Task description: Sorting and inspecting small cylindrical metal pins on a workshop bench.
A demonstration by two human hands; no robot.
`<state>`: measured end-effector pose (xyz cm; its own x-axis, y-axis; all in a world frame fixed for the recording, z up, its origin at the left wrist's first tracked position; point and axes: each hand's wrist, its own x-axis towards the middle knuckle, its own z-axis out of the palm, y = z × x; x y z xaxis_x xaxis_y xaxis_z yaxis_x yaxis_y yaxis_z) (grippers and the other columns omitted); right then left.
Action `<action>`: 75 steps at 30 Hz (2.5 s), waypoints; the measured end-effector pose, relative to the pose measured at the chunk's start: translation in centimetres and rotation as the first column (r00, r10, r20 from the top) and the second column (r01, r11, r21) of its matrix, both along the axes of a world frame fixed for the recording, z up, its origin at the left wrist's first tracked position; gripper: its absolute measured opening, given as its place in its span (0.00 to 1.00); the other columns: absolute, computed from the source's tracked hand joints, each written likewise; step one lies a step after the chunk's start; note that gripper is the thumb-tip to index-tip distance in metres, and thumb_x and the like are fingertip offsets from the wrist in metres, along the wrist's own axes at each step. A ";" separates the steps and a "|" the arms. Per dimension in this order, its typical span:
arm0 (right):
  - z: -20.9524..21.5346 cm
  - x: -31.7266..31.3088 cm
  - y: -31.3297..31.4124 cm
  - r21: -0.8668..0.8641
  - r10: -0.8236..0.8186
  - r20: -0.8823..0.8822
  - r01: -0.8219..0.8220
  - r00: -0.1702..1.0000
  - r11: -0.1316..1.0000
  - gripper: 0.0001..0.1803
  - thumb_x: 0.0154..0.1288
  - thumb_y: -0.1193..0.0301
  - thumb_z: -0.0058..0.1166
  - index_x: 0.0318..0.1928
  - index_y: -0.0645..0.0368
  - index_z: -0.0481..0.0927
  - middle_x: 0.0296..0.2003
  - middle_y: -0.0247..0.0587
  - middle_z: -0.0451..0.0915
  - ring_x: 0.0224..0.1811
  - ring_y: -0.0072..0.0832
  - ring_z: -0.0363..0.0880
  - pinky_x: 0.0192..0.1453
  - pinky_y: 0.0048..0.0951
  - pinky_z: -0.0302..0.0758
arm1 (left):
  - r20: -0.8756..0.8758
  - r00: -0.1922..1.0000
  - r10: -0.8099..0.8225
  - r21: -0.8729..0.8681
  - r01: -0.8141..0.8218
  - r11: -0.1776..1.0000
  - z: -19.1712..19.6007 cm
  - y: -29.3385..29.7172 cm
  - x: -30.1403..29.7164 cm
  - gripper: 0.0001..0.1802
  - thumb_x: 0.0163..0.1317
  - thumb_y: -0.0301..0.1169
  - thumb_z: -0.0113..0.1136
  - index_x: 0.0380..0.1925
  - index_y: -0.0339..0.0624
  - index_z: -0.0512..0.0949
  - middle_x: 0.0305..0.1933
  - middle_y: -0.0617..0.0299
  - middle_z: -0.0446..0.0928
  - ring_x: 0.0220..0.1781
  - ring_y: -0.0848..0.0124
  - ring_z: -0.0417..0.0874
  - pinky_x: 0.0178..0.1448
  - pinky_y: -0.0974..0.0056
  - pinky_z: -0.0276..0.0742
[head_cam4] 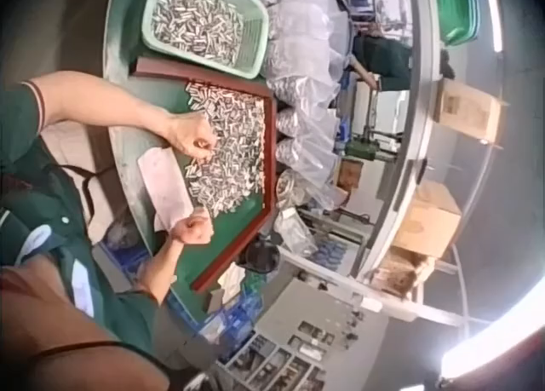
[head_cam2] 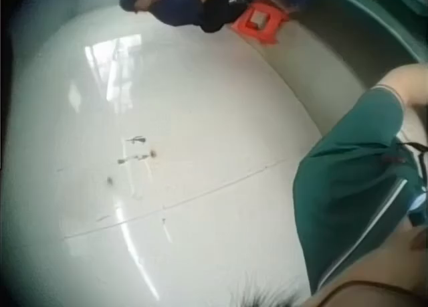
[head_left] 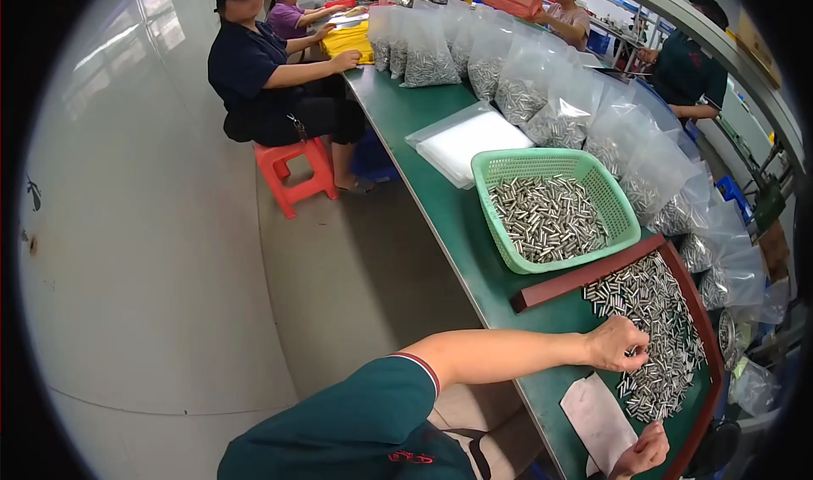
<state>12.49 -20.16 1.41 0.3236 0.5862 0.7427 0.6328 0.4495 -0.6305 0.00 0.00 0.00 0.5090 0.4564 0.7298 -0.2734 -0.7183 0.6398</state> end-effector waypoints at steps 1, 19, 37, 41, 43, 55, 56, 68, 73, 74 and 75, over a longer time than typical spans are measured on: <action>1.8 -1.2 1.0 -0.001 -0.051 0.247 0.053 0.968 0.999 0.18 0.56 0.74 0.35 0.10 0.61 0.55 0.08 0.39 0.54 0.09 0.30 0.51 0.16 0.31 0.48 | 0.013 1.000 -0.007 -0.002 0.007 1.000 0.1 0.0 0.5 0.08 0.43 0.33 0.56 0.14 0.41 0.71 0.13 0.57 0.71 0.17 0.59 0.74 0.22 0.59 0.67; 3.5 -2.4 0.6 -0.179 -0.008 0.657 0.166 0.754 0.970 0.20 0.61 0.68 0.33 0.13 0.59 0.62 0.13 0.48 0.62 0.14 0.44 0.61 0.21 0.41 0.60 | -0.028 0.999 -0.044 0.119 0.047 0.992 0.0 -0.1 0.2 0.06 0.40 0.28 0.55 0.12 0.40 0.70 0.10 0.54 0.67 0.14 0.55 0.71 0.18 0.57 0.65; 1.8 -0.2 0.4 0.166 0.404 -0.790 -0.473 0.461 0.865 0.23 0.64 0.63 0.31 0.11 0.54 0.56 0.06 0.29 0.55 0.11 0.18 0.46 0.18 0.23 0.49 | -0.328 0.945 0.022 0.145 0.028 0.989 0.9 0.2 1.4 0.01 0.46 0.23 0.57 0.22 0.39 0.76 0.08 0.65 0.60 0.10 0.78 0.59 0.16 0.70 0.53; 1.3 -0.4 0.3 0.173 0.397 -0.796 -0.456 0.458 0.873 0.23 0.63 0.65 0.35 0.10 0.54 0.54 0.06 0.30 0.56 0.11 0.18 0.47 0.18 0.22 0.49 | -0.420 0.907 -0.020 0.202 0.115 0.973 0.8 -0.5 1.3 0.03 0.44 0.24 0.60 0.21 0.40 0.77 0.09 0.63 0.61 0.11 0.72 0.62 0.17 0.67 0.57; 1.3 -0.6 0.3 0.126 0.369 -0.801 -0.469 0.472 0.874 0.23 0.63 0.66 0.35 0.10 0.54 0.54 0.06 0.30 0.56 0.12 0.18 0.47 0.19 0.22 0.50 | -0.429 0.902 -0.042 0.211 0.146 0.966 0.7 -0.9 1.2 0.03 0.44 0.24 0.60 0.21 0.40 0.77 0.09 0.63 0.62 0.11 0.72 0.64 0.17 0.66 0.58; 1.6 -1.0 0.3 0.024 0.242 -0.793 -0.368 0.559 0.929 0.22 0.62 0.70 0.35 0.10 0.56 0.55 0.07 0.31 0.57 0.11 0.16 0.48 0.16 0.22 0.47 | -0.479 0.877 -0.029 0.199 0.141 0.970 0.7 -0.8 1.3 0.06 0.44 0.21 0.58 0.26 0.40 0.77 0.09 0.64 0.60 0.11 0.74 0.62 0.17 0.68 0.58; 1.6 -1.0 0.4 0.036 0.237 -0.814 -0.361 0.531 0.932 0.22 0.62 0.70 0.35 0.10 0.56 0.55 0.07 0.30 0.57 0.11 0.16 0.48 0.16 0.22 0.47 | -0.491 0.871 0.008 0.193 0.100 0.976 1.0 -0.9 1.2 0.07 0.44 0.21 0.58 0.26 0.40 0.77 0.09 0.65 0.59 0.11 0.75 0.60 0.17 0.69 0.56; 1.3 -0.5 0.1 0.037 0.242 -0.779 -0.343 0.578 0.939 0.23 0.63 0.68 0.37 0.10 0.57 0.55 0.07 0.28 0.55 0.11 0.15 0.48 0.16 0.21 0.44 | -0.608 0.753 0.253 0.157 -0.198 0.967 2.0 0.4 0.5 0.05 0.43 0.26 0.62 0.21 0.40 0.75 0.07 0.65 0.57 0.09 0.74 0.59 0.16 0.67 0.56; 1.3 -0.2 0.2 -0.031 0.167 -0.759 -0.291 0.630 0.956 0.23 0.63 0.65 0.36 0.10 0.54 0.54 0.06 0.27 0.52 0.10 0.17 0.45 0.17 0.22 0.46 | -0.720 0.694 -0.010 -0.013 0.001 1.000 3.2 0.0 0.1 0.07 0.41 0.28 0.64 0.20 0.39 0.75 0.08 0.66 0.54 0.10 0.75 0.57 0.16 0.67 0.55; 1.4 -0.2 0.2 -0.031 0.170 -0.761 -0.296 0.626 0.955 0.23 0.63 0.65 0.36 0.10 0.54 0.54 0.05 0.27 0.52 0.10 0.16 0.45 0.17 0.22 0.46 | -0.737 0.676 0.015 0.014 -0.007 1.000 3.2 -0.2 0.1 0.07 0.41 0.27 0.64 0.20 0.39 0.75 0.08 0.65 0.55 0.10 0.74 0.58 0.17 0.67 0.56; 1.4 -0.2 0.2 -0.034 0.172 -0.767 -0.307 0.619 0.951 0.23 0.63 0.65 0.36 0.10 0.54 0.53 0.05 0.27 0.52 0.10 0.16 0.45 0.17 0.22 0.46 | -0.755 0.654 0.040 0.037 -0.018 0.999 3.2 -0.3 0.0 0.07 0.41 0.27 0.64 0.20 0.39 0.75 0.08 0.65 0.56 0.11 0.73 0.59 0.17 0.66 0.57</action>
<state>12.26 -19.95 2.81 0.5577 0.8034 0.2085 -0.2024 0.3752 -0.9046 0.01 -0.30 3.16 0.8764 0.4688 0.1099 0.3183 -0.7354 0.5983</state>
